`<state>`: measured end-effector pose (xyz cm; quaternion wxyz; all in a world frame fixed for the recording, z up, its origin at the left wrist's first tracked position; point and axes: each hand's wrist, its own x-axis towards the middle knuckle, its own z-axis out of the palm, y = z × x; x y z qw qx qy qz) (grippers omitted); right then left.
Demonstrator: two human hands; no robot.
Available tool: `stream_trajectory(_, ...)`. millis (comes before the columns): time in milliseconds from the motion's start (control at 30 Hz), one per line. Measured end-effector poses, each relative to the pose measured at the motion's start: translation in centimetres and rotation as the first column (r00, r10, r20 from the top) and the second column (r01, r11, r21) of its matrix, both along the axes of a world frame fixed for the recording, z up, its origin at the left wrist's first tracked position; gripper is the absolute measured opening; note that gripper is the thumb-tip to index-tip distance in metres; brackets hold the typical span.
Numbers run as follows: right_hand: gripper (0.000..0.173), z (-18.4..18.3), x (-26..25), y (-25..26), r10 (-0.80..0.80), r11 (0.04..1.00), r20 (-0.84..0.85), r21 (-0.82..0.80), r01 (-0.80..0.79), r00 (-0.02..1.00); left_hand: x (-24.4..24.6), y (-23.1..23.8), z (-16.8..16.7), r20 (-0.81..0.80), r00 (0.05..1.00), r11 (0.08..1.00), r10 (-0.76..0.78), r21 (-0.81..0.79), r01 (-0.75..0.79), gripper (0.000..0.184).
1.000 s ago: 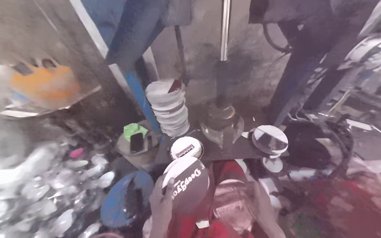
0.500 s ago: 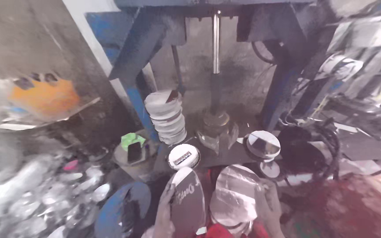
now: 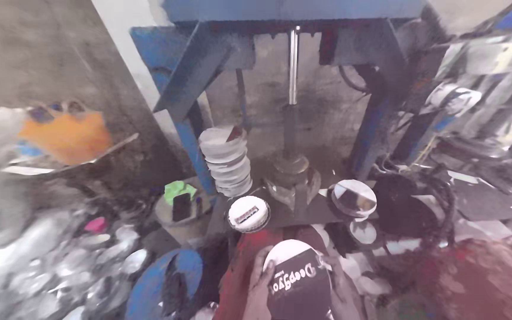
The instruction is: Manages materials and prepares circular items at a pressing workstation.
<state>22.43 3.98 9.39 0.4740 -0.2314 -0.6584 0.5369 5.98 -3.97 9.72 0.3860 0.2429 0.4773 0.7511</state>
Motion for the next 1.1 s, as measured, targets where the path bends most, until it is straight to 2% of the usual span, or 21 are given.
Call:
stream_trajectory(67,0.029,-1.3,-0.1,0.4,0.119,0.987,-0.054,-0.098,-0.124,0.991,-0.1,0.1,-0.5,-0.081,0.996,1.0,0.02,0.026,-0.018,0.039)
stream_trajectory(100,0.034,-1.4,-0.1,0.6,0.135,0.974,-0.073,-0.175,-0.146,0.988,-0.5,0.0,-0.4,-0.129,0.992,1.0,0.012,0.014,-0.01,0.046)
stream_trajectory(133,0.045,-1.2,0.0,0.7,0.128,0.963,-0.077,-0.227,-0.142,0.989,-0.7,-0.2,-0.2,-0.156,0.988,1.0,0.005,-0.004,-0.005,0.047)
stream_trajectory(200,0.061,-1.1,0.1,0.8,0.147,0.968,-0.058,-0.196,-0.155,0.987,-0.8,-0.4,0.0,-0.228,0.974,0.999,0.001,-0.035,-0.009,0.041)
stream_trajectory(267,0.058,-1.0,-0.1,0.4,0.089,0.995,0.073,-0.043,-0.086,0.993,-0.5,-0.4,-0.7,-0.492,0.871,1.0,-0.017,-0.02,0.009,0.038)
stream_trajectory(333,0.058,-1.5,-0.8,-0.3,-0.151,0.975,0.216,0.193,0.11,0.965,0.1,-0.1,-1.6,-0.741,0.667,0.996,0.077,0.031,-0.081,0.037)
stream_trajectory(367,0.059,-1.9,-1.0,-0.6,-0.238,0.942,0.234,0.29,0.166,0.943,0.4,0.0,-1.7,-0.766,0.634,0.992,0.105,0.04,-0.116,0.038)
stream_trajectory(400,0.057,-2.1,-1.0,-0.8,-0.288,0.915,0.226,0.352,0.198,0.931,0.7,-0.1,-1.6,-0.715,0.694,0.994,0.08,0.004,-0.111,0.043)
stream_trajectory(467,0.046,-2.4,-0.6,-0.8,-0.286,0.904,0.171,0.376,0.206,0.943,0.4,-0.5,-0.8,-0.396,0.913,0.99,-0.093,-0.131,0.044,0.063)
stream_trajectory(500,0.041,-2.4,-0.5,-0.8,-0.277,0.904,0.134,0.372,0.211,0.951,0.2,-0.4,-1.0,-0.248,0.958,0.981,-0.144,-0.164,0.105,0.067)
stream_trajectory(533,0.037,-2.2,-0.5,-0.8,-0.275,0.9,0.1,0.377,0.22,0.956,0.1,-0.4,-1.3,-0.151,0.974,0.974,-0.166,-0.18,0.139,0.061)
stream_trajectory(600,0.033,-2.2,-0.5,-0.3,-0.243,0.904,0.09,0.381,0.192,0.966,0.5,-0.2,-1.3,-0.077,0.988,0.961,-0.135,-0.254,0.111,0.029)
stream_trajectory(633,0.035,-2.2,-0.5,0.3,-0.213,0.919,0.107,0.359,0.163,0.971,0.5,-0.2,-1.1,-0.07,0.989,0.954,-0.13,-0.28,0.106,0.024)
stream_trajectory(733,0.05,-2.0,0.0,3.1,-0.134,0.969,0.184,0.231,0.089,0.974,0.3,0.1,-0.9,0.001,0.999,0.961,-0.038,-0.274,0.037,0.023)
stream_trajectory(833,0.059,-1.0,0.3,6.6,0.015,0.996,0.176,0.081,-0.029,0.984,-1.0,0.7,-0.8,0.073,0.996,0.971,0.047,-0.237,-0.028,0.022)
stream_trajectory(967,0.041,2.2,0.1,5.6,0.322,0.946,0.296,-0.127,-0.296,0.899,-1.6,0.8,-2.0,0.166,0.985,0.991,0.036,-0.134,-0.014,0.028)
stream_trajectory(1100,0.031,0.2,-0.9,4.3,0.484,0.827,-0.039,-0.305,-0.472,0.874,-1.6,0.7,-2.2,0.237,0.971,0.995,0.022,-0.098,0.001,0.034)
